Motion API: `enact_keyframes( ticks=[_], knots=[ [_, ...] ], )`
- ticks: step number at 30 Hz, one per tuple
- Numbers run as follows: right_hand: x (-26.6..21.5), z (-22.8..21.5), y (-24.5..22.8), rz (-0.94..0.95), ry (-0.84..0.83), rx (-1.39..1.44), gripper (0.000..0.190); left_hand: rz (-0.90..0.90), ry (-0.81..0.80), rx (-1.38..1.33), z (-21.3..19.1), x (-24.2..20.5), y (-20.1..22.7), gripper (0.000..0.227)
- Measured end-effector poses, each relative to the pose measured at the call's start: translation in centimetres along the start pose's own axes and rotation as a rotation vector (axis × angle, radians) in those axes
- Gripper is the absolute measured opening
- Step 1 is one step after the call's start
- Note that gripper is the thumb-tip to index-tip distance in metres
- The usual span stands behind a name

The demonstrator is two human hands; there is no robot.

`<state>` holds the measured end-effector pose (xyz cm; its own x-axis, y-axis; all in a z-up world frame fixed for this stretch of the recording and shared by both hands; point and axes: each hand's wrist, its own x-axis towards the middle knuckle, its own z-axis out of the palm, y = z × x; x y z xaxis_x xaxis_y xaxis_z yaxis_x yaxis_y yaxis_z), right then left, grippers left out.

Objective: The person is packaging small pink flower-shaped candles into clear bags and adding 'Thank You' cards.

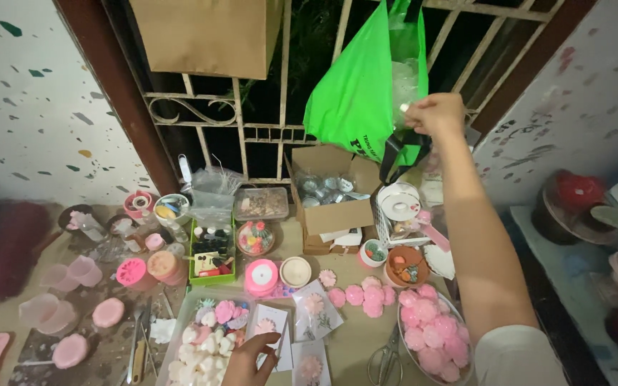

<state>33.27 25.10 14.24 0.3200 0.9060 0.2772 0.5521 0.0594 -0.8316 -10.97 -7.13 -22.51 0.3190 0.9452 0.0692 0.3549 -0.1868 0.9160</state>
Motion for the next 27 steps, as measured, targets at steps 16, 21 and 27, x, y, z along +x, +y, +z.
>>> enact_keyframes(
  ticks=[16,21,27],
  knots=[
    [-22.0,-3.0,-10.0,-0.211,-0.268,0.445,0.014,-0.093,0.33,-0.396,-1.6,3.0,12.1,0.027],
    [-30.8,0.5,-7.6,0.093,-0.825,0.557,0.019,0.262,0.098,-0.659,-6.5,6.6,21.3,0.079],
    [-34.6,2.3,-4.4,0.079,-0.642,0.637,0.021,0.016,-0.122,-0.831,-5.3,6.6,20.7,0.01]
  ],
)
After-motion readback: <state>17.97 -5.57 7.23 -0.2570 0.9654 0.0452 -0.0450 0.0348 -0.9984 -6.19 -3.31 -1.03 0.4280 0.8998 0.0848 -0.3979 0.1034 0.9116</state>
